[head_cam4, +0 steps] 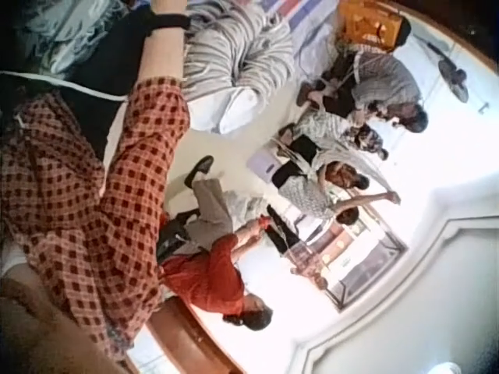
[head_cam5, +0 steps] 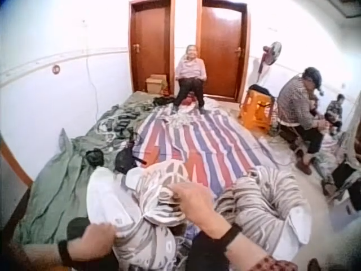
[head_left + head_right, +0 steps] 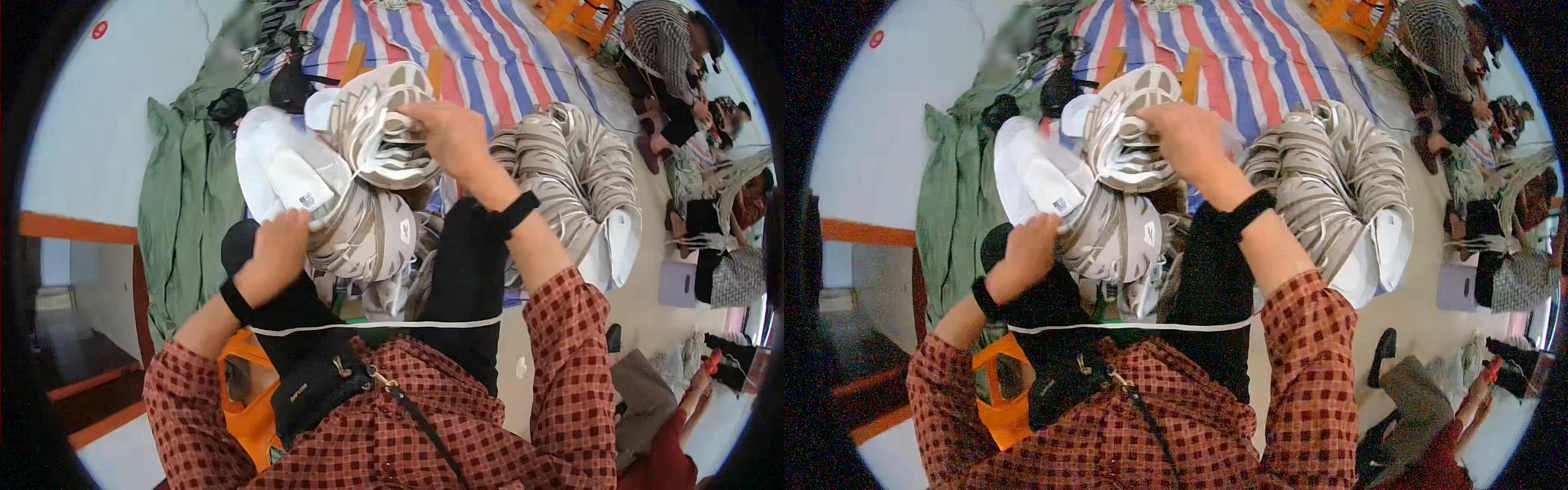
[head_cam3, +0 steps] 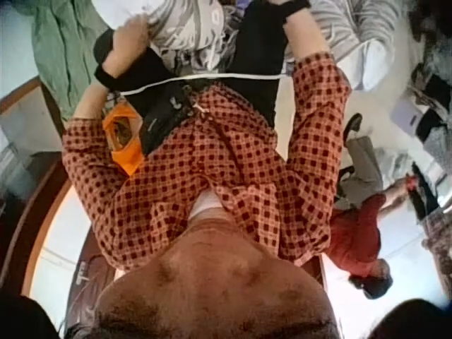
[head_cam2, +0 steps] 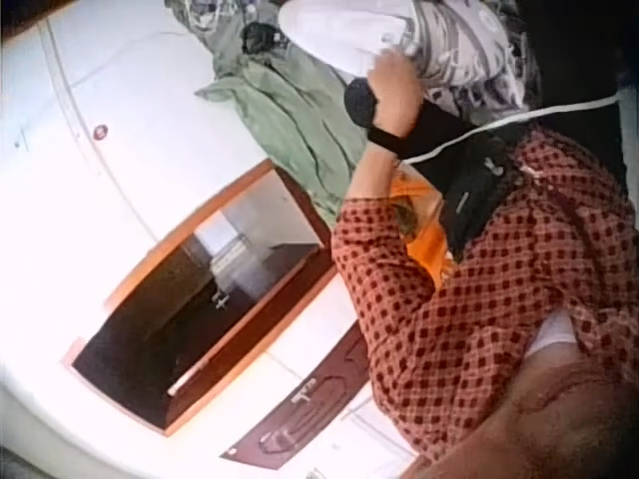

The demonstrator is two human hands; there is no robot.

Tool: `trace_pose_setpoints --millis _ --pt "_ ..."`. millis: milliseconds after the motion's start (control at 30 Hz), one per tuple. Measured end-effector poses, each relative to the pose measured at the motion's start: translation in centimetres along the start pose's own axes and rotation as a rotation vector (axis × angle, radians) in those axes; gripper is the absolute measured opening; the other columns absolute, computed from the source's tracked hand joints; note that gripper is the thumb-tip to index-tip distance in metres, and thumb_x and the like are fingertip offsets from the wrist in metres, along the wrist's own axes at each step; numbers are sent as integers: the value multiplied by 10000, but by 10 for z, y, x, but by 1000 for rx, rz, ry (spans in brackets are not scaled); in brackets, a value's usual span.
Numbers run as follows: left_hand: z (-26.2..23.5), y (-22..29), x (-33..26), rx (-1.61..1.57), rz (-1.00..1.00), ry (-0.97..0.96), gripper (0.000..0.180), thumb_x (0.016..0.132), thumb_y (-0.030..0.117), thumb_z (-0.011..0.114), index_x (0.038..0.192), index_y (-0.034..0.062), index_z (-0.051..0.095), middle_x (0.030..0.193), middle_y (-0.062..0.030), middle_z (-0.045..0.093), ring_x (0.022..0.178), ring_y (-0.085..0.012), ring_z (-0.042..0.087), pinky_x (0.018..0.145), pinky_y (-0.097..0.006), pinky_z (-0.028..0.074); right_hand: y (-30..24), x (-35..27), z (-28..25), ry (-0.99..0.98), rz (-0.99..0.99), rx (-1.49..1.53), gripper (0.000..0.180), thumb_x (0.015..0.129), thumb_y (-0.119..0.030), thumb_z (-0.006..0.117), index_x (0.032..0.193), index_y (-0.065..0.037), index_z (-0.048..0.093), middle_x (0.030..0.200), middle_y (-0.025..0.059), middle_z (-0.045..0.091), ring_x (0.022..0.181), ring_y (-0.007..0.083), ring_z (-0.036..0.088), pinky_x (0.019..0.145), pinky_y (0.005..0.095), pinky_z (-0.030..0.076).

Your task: The person is threading laces through the eyelets of several white shoe uppers.

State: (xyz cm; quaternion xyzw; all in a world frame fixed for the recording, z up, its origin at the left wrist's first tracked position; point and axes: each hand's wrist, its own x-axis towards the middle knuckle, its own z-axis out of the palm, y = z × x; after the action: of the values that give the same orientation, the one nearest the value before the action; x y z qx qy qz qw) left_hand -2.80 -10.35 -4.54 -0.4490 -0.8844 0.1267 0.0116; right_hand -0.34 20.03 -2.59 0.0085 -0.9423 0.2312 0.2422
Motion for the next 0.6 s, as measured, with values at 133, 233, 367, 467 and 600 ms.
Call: trace_pose_setpoints --millis 133,233,367,467,600 --pt "-40 17 18 -120 107 -449 239 720 150 635 897 47 513 880 -139 598 855 -279 619 682 -408 483 10 -15 6 55 13 -11 333 730 -10 521 987 -155 676 861 84 670 802 275 643 683 382 503" --pt "-53 17 45 -536 45 324 397 754 115 618 1119 7 508 1046 -231 568 957 -392 561 810 -413 464 10 -40 14 117 15 56 308 747 -33 530 1018 -117 650 946 126 652 885 304 624 753 395 494" --pt "-44 19 84 -604 58 468 627 741 150 664 1275 -29 389 1264 -239 455 1186 -375 433 987 -402 361 -6 -46 2 37 -59 224 462 746 -49 582 1204 -68 528 1175 197 545 1093 351 525 923 390 425" --pt "-6 12 113 -988 -21 107 732 708 172 704 1311 -42 349 1302 -234 439 1237 -347 405 1029 -372 324 7 -64 1 67 11 277 703 767 -135 620 1393 -63 309 1365 254 357 1273 377 358 1042 385 314" --pt "51 -24 136 -1085 179 34 805 691 267 758 1335 -15 365 1298 -176 477 1201 -289 456 1034 -356 329 15 -68 45 -130 244 617 958 735 -419 691 1426 -9 168 1402 226 340 1309 310 329 1078 366 262"
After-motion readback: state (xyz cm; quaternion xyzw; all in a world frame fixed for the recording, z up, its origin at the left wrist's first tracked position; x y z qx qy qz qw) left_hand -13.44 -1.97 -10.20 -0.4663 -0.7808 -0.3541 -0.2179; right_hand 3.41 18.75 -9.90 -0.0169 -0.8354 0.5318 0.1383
